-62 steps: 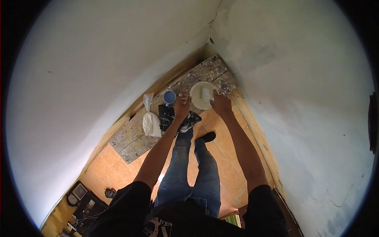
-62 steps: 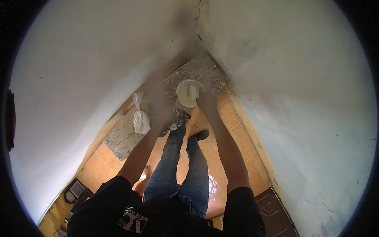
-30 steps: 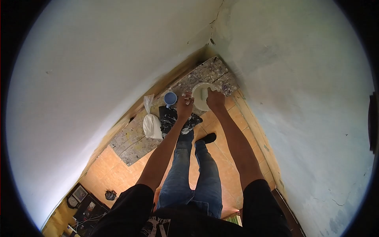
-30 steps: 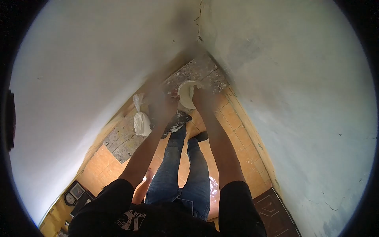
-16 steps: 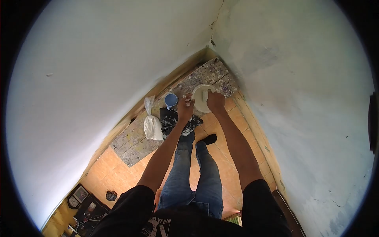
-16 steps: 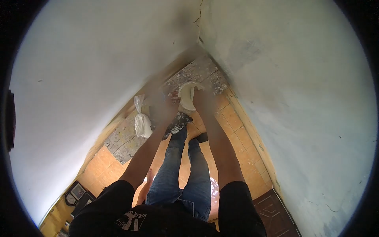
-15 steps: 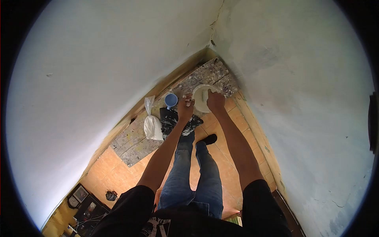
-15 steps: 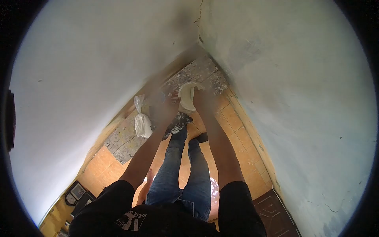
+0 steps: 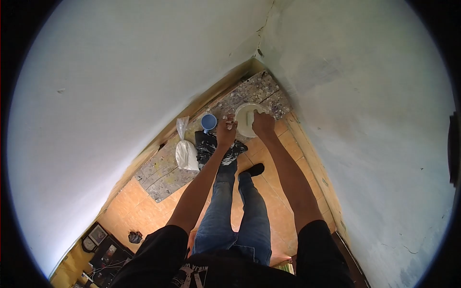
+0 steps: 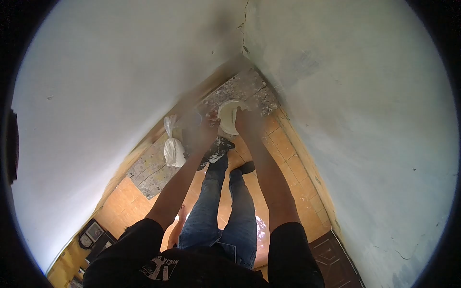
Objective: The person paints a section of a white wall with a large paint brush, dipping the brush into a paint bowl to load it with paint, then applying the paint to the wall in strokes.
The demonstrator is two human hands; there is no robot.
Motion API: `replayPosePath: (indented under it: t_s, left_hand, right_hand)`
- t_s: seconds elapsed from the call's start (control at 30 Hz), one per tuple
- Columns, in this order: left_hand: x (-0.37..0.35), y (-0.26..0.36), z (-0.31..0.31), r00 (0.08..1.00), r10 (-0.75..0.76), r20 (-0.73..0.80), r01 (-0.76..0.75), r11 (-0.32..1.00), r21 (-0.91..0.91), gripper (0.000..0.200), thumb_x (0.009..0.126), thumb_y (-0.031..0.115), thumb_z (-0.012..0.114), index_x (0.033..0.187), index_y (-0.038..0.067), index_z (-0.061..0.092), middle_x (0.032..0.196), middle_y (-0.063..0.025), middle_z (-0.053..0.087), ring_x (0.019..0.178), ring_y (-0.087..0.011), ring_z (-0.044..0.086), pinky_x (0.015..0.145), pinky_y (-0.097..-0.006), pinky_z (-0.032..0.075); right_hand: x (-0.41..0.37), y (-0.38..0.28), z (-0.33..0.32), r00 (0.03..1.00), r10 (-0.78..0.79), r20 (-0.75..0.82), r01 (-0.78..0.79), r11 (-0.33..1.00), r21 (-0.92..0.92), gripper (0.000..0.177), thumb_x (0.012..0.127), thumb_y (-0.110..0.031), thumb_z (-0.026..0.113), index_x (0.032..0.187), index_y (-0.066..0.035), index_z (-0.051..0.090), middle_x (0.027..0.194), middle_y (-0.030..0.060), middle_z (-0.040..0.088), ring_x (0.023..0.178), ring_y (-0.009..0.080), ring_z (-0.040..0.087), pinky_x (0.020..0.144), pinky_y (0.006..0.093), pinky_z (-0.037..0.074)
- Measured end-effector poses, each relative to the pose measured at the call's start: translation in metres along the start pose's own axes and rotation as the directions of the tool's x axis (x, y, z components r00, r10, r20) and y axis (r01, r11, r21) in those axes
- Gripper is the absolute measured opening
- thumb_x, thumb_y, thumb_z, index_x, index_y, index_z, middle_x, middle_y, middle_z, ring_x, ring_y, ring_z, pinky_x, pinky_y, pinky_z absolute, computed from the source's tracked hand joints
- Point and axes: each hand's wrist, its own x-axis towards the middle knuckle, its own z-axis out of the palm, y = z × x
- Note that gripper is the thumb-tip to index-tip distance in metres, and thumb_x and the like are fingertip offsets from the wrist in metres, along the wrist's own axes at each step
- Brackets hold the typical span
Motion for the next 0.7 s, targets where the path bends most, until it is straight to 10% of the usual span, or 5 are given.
replayPosePath:
  t_s: [0.7]
  left_hand:
    - [0.001,-0.008,0.007,0.998,-0.055,0.013,0.055,0.998,-0.01,0.025,0.086,0.007,0.069,0.111,0.008,0.065,0.101,-0.0093,0.066,0.086,-0.0245,0.064,0.076,-0.0373,0.05]
  right_hand:
    - [0.001,0.015,-0.011,0.949,-0.306,-0.08,0.305,0.952,-0.022,0.03,0.088,-0.018,0.058,0.117,-0.015,0.067,0.085,0.0121,0.069,0.077,0.029,0.07,0.066,0.041,0.054]
